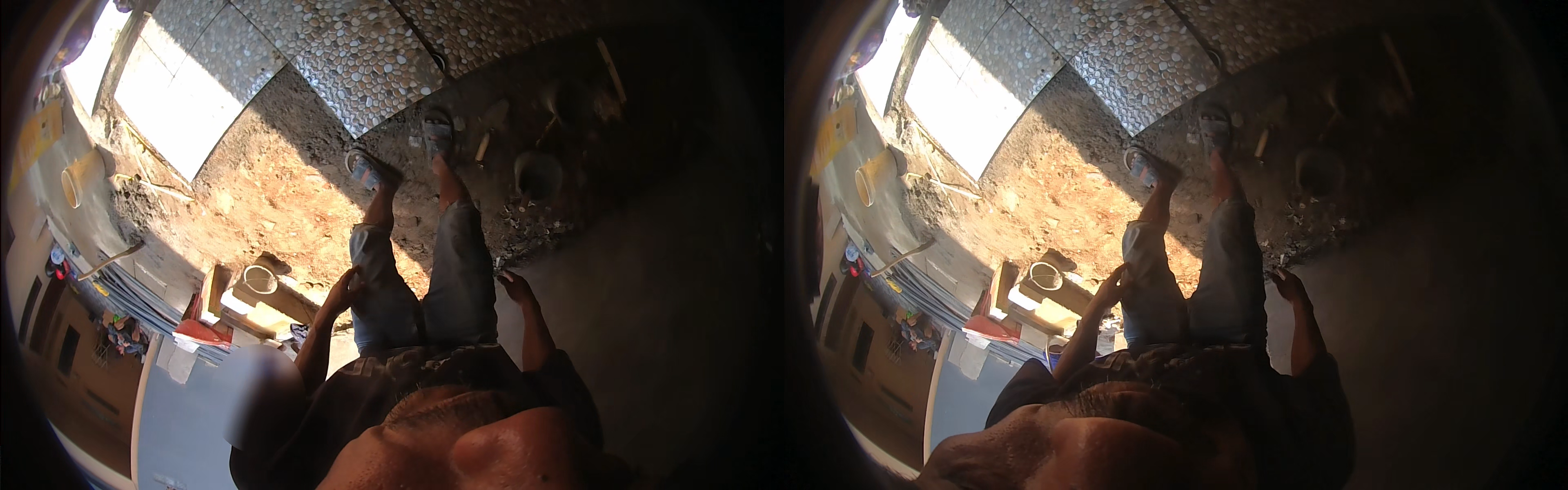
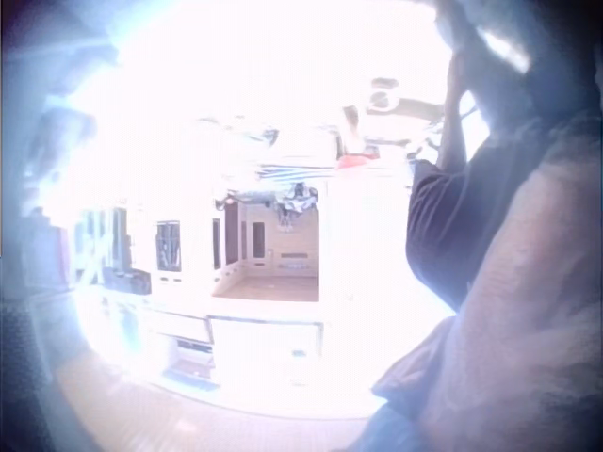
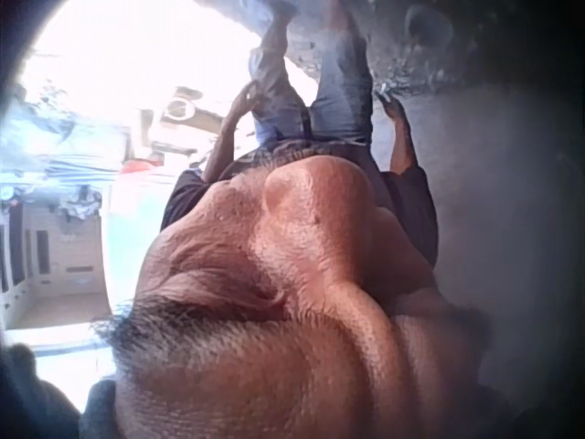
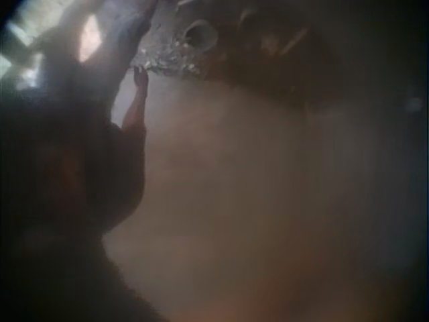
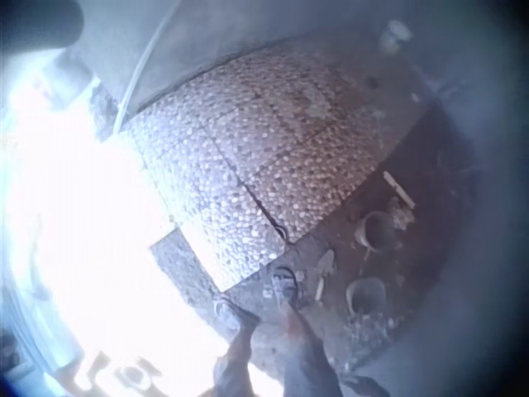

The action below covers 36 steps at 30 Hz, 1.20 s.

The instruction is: The person applies mortar to the floor and presses a tile onto it, then uses a trowel to apply more mortar around the edges.

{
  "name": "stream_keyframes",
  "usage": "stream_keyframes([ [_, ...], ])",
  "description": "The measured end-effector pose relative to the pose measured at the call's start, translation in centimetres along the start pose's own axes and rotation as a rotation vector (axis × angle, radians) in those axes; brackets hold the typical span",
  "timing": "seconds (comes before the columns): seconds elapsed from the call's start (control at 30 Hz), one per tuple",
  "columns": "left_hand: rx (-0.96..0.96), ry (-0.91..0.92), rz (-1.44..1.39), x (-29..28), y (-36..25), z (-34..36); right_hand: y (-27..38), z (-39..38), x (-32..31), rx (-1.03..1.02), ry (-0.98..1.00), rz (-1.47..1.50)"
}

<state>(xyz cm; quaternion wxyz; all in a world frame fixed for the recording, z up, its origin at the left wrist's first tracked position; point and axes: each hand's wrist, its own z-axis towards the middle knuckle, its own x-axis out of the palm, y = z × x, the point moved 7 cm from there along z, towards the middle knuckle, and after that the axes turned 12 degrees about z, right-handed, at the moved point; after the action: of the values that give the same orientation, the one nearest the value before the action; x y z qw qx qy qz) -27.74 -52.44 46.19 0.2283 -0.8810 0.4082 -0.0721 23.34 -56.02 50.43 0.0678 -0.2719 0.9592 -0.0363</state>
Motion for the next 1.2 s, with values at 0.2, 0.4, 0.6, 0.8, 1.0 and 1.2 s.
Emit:
stream_keyframes([
  [0.2, -0.128, 0.126, -0.105, -0.1, -2.7, 0.2, 3.7, -0.3, 3.1, -0.061, 0.094, 0.958],
  [0.4, -0.219, 0.116, -0.191, 2.4, -5.4, 1.6, 11.4, -6.5, -7.6, -0.153, 0.347, 0.506],
  [0.6, -0.348, -0.065, -0.212, 4.6, -10.4, 7.6, 19.5, 1.0, -15.7, -0.789, 0.142, -0.164],
  [0.8, -0.181, -0.316, -0.214, 4.5, -21.2, 13.0, 11.3, 15.5, -24.5, -0.705, -0.206, -0.42],
  [1.0, -0.145, -0.261, -0.259, 4.8, -26.4, 19.0, 12.9, 24.8, -28.7, -0.49, -0.001, 0.085],
  [1.2, -0.352, -0.083, -0.099, 9.3, -22.6, 24.1, 14.0, 26.1, -17.6, -0.48, 0.177, -0.138],
])
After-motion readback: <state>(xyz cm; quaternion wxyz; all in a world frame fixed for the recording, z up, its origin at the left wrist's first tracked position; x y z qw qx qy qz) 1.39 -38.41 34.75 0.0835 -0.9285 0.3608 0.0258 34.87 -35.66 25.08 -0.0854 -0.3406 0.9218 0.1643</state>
